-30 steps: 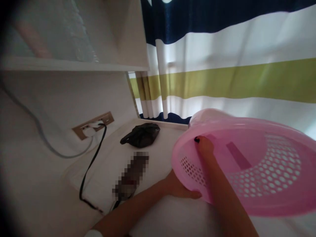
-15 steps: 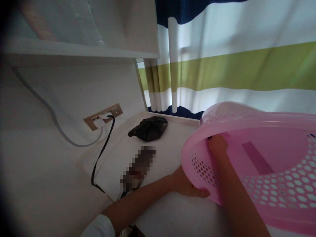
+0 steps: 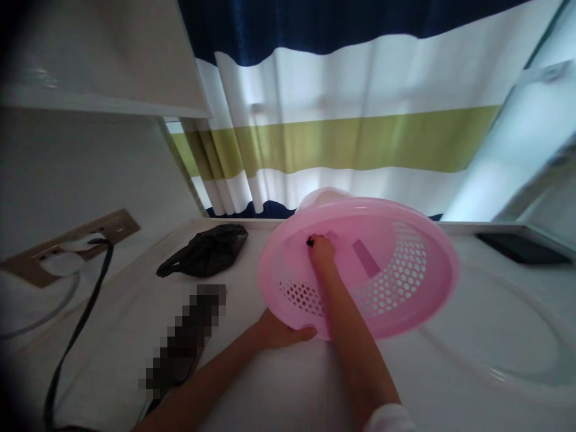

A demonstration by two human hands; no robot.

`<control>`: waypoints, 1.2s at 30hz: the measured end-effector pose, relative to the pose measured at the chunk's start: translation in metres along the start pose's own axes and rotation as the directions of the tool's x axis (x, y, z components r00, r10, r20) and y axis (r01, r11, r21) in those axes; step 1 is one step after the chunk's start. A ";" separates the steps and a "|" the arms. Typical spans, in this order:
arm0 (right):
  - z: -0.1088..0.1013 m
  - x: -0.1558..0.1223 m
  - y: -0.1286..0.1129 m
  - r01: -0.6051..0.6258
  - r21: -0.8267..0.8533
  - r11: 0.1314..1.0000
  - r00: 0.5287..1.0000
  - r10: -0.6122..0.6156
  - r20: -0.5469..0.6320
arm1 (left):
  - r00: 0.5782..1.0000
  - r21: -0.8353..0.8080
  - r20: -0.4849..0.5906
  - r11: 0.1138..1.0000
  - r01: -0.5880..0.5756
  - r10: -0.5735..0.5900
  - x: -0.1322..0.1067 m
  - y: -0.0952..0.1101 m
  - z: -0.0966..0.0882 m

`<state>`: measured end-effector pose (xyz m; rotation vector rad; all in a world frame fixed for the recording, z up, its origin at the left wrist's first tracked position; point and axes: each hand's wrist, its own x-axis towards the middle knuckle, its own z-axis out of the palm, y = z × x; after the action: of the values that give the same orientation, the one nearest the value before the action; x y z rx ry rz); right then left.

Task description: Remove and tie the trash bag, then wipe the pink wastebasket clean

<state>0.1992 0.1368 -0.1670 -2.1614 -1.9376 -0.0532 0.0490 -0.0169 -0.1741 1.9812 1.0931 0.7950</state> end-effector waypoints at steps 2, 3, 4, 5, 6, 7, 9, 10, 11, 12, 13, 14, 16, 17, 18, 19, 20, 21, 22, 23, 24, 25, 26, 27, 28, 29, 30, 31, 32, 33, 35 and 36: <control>-0.002 0.000 0.000 0.095 -0.104 0.990 0.995 -0.093 0.031 | 0.997 0.047 0.068 0.998 -0.043 0.040 0.000 -0.004 0.002; -0.003 -0.001 0.000 0.125 -0.129 0.984 0.992 -0.121 0.037 | 0.994 0.064 0.102 0.997 -0.052 0.045 -0.001 -0.006 0.002; -0.006 -0.003 0.000 0.151 -0.143 0.978 0.988 -0.146 0.042 | 0.991 0.075 0.129 0.996 -0.050 0.040 -0.001 -0.007 0.003; -0.008 -0.005 0.000 0.170 -0.143 0.975 0.985 -0.165 0.045 | 0.988 0.086 0.148 0.995 -0.045 0.031 -0.001 -0.008 0.003; -0.011 -0.008 0.000 0.187 -0.136 0.973 0.982 -0.182 0.049 | 0.987 0.100 0.161 0.994 -0.042 0.025 -0.001 -0.009 0.004; -0.014 -0.011 0.001 0.213 -0.130 0.968 0.977 -0.207 0.059 | 0.986 0.118 0.163 0.992 -0.038 0.019 0.000 -0.009 0.004; -0.021 -0.019 0.006 0.271 -0.116 0.955 0.961 -0.263 0.086 | 0.987 0.153 0.163 0.988 -0.033 0.008 0.000 -0.009 0.005; -0.024 -0.024 0.009 0.301 -0.108 0.948 0.952 -0.291 0.100 | 0.988 0.169 0.155 0.985 -0.031 0.005 0.000 -0.008 0.005; -0.028 -0.030 0.012 0.328 -0.100 0.940 0.942 -0.316 0.115 | 0.990 0.185 0.141 0.982 -0.029 0.002 0.000 -0.008 0.006; -0.032 -0.038 0.016 0.350 -0.091 0.932 0.932 -0.338 0.128 | 0.992 0.200 0.125 0.980 -0.026 0.001 0.000 -0.008 0.007; -0.035 -0.046 0.020 0.375 -0.086 0.923 0.922 -0.362 0.139 | 0.993 0.215 0.114 0.976 -0.024 0.000 0.000 -0.008 0.007; -0.039 -0.056 0.023 0.406 -0.089 0.909 0.908 -0.391 0.148 | 0.994 0.230 0.108 0.973 -0.025 0.000 0.000 -0.008 0.008; -0.045 -0.075 0.027 0.480 -0.120 0.869 0.874 -0.462 0.152 | 0.993 0.257 0.114 0.966 -0.035 0.005 0.001 -0.008 0.009; -0.048 -0.084 0.027 0.517 -0.147 0.843 0.854 -0.497 0.151 | 0.992 0.268 0.125 0.962 -0.045 0.012 0.001 -0.008 0.009; -0.050 -0.092 0.026 0.543 -0.174 0.821 0.839 -0.524 0.147 | 0.991 0.275 0.133 0.960 -0.058 0.022 0.001 -0.008 0.010; -0.051 -0.098 0.025 0.558 -0.200 0.806 0.830 -0.538 0.146 | 0.990 0.277 0.137 0.958 -0.071 0.034 0.001 -0.007 0.010; -0.053 -0.102 0.022 0.561 -0.218 0.799 0.828 -0.541 0.149 | 0.990 0.275 0.135 0.958 -0.084 0.048 0.001 -0.007 0.010; -0.053 -0.105 0.019 0.558 -0.231 0.797 0.830 -0.535 0.158 | 0.990 0.272 0.128 0.958 -0.092 0.059 0.001 -0.007 0.010; -0.054 -0.106 0.016 0.553 -0.240 0.798 0.833 -0.526 0.172 | 0.991 0.270 0.119 0.958 -0.099 0.069 0.000 -0.006 0.010; -0.054 -0.106 0.012 0.547 -0.245 0.800 0.837 -0.515 0.186 | 0.990 0.272 0.114 0.956 -0.108 0.079 0.000 -0.006 0.011; -0.054 -0.105 0.009 0.541 -0.248 0.803 0.840 -0.506 0.194 | 0.990 0.277 0.111 0.954 -0.116 0.088 0.000 -0.006 0.011; -0.054 -0.103 0.007 0.541 -0.248 0.804 0.840 -0.504 0.200 | 0.989 0.285 0.112 0.951 -0.121 0.093 -0.001 -0.006 0.011; -0.053 -0.101 0.006 0.547 -0.245 0.801 0.837 -0.510 0.198 | 0.989 0.292 0.111 0.948 -0.125 0.096 -0.001 -0.006 0.011; -0.052 -0.099 0.006 0.554 -0.241 0.797 0.832 -0.521 0.190 | 0.989 0.299 0.110 0.946 -0.125 0.096 -0.002 -0.006 0.011; -0.050 -0.096 0.006 0.566 -0.236 0.790 0.824 -0.537 0.181 | 0.990 0.303 0.106 0.946 -0.120 0.092 -0.002 -0.006 0.011; -0.049 -0.093 0.008 0.579 -0.232 0.782 0.815 -0.553 0.172 | 0.991 0.304 0.101 0.946 -0.109 0.082 -0.002 -0.007 0.011; -0.048 -0.089 0.010 0.590 -0.229 0.774 0.807 -0.567 0.163 | 0.993 0.304 0.097 0.948 -0.098 0.071 -0.002 -0.007 0.011; -0.046 -0.084 0.012 0.599 -0.228 0.768 0.801 -0.578 0.158 | 0.994 0.304 0.094 0.948 -0.088 0.062 -0.002 -0.008 0.011; -0.044 -0.078 0.015 0.604 -0.227 0.764 0.797 -0.584 0.155 | 0.994 0.306 0.095 0.948 -0.082 0.056 -0.002 -0.008 0.011; -0.043 -0.072 0.018 0.601 -0.222 0.768 0.799 -0.581 0.154 | 0.994 0.308 0.098 0.948 -0.081 0.053 -0.002 -0.008 0.011; -0.039 -0.058 0.023 0.577 -0.204 0.791 0.817 -0.557 0.150 | 0.992 0.309 0.111 0.947 -0.092 0.060 -0.001 -0.008 0.011; -0.037 -0.051 0.025 0.560 -0.193 0.806 0.828 -0.541 0.147 | 0.990 0.307 0.123 0.946 -0.103 0.068 -0.001 -0.007 0.010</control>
<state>0.2222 0.0776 -0.1437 -1.6509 -2.6675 -0.3032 0.0536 -0.0179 -0.1860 2.3217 1.1280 0.5726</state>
